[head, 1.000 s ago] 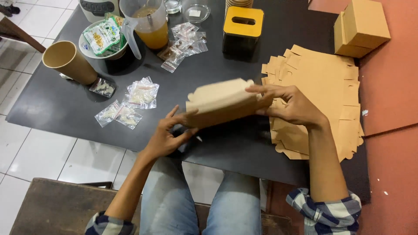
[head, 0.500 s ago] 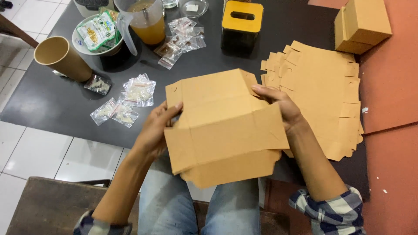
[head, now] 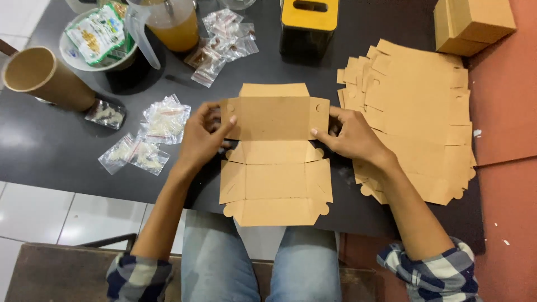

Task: The person folds flat cardboard box blanks into three-dimensional boxes by hand. They repeatedly fold the side flaps and tuck the locking tabs into slots to secure the box shape, then place the finished boxes into a stack.

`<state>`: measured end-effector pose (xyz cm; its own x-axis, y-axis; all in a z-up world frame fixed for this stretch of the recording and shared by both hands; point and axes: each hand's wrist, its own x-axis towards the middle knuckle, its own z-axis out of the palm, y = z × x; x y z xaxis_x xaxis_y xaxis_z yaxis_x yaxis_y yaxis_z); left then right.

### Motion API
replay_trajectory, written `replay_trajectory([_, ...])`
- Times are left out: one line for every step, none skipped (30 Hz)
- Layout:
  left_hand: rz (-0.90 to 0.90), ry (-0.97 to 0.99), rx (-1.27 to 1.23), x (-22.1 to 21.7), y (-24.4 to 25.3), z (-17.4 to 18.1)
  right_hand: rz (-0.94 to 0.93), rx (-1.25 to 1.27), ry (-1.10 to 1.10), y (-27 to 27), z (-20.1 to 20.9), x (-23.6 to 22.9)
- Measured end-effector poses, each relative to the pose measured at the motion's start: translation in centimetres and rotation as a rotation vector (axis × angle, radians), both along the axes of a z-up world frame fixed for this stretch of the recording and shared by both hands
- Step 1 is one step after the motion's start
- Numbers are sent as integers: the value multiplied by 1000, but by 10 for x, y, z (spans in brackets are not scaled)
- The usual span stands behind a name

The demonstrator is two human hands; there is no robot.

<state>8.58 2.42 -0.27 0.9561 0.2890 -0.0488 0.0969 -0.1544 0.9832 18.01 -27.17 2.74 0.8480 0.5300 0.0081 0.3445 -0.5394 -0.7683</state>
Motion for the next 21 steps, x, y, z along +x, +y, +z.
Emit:
replay_trajectory([-2,12,-5,4,3,-3,-2,-5,12,3,-2,-2])
replay_trajectory([-15,16,36,14,6,-3,9,44,-13,5,-1,0])
replay_trajectory([-28,19,79,24,9,-2,20,94,-38,7,0,1])
replay_trajectory([-30,3,80,35,13,-4,18,95,-54,7,1,6])
replay_trajectory([-30,-118,173,46,16,-6,6,120,-100,6,2,10])
replay_trajectory([-35,-210,258,48,17,-14,-11,137,-118,3,-2,6])
replay_trajectory([-42,-197,252,50,17,-16,-17,132,-105,1,-14,9])
replay_trajectory([-44,-241,292,52,15,-18,-19,155,-150,-3,-25,12])
replay_trajectory([-46,-285,331,54,13,-20,-21,178,-195,-7,-36,15])
replay_trajectory([-51,-282,323,57,12,-26,-26,170,-192,-7,-34,15])
replay_trajectory([-64,-299,387,59,12,-32,-66,156,-143,-6,-31,14])
replay_trajectory([-76,-308,461,56,17,-36,-102,152,-85,0,-31,11])
replay_trajectory([-78,-296,464,50,16,-32,-102,154,-74,2,-38,12])
replay_trajectory([-64,-326,483,49,11,-28,-102,151,-35,-2,-43,16])
replay_trajectory([-49,-355,501,49,6,-23,-102,149,3,-6,-48,20])
replay_trajectory([-53,-351,503,49,5,-24,-105,151,8,-7,-45,19])
replay_trajectory([-44,-413,550,48,4,-24,-105,129,18,-7,-42,17])
replay_trajectory([-30,-478,601,47,4,-23,-101,108,25,-6,-38,17])
replay_trajectory([-29,-477,605,48,4,-25,-98,112,25,-2,-30,13])
replay_trajectory([-26,-546,676,50,3,-27,-74,33,1,1,-21,10])
replay_trajectory([-23,-615,747,51,1,-28,-50,-46,-24,4,-11,7])
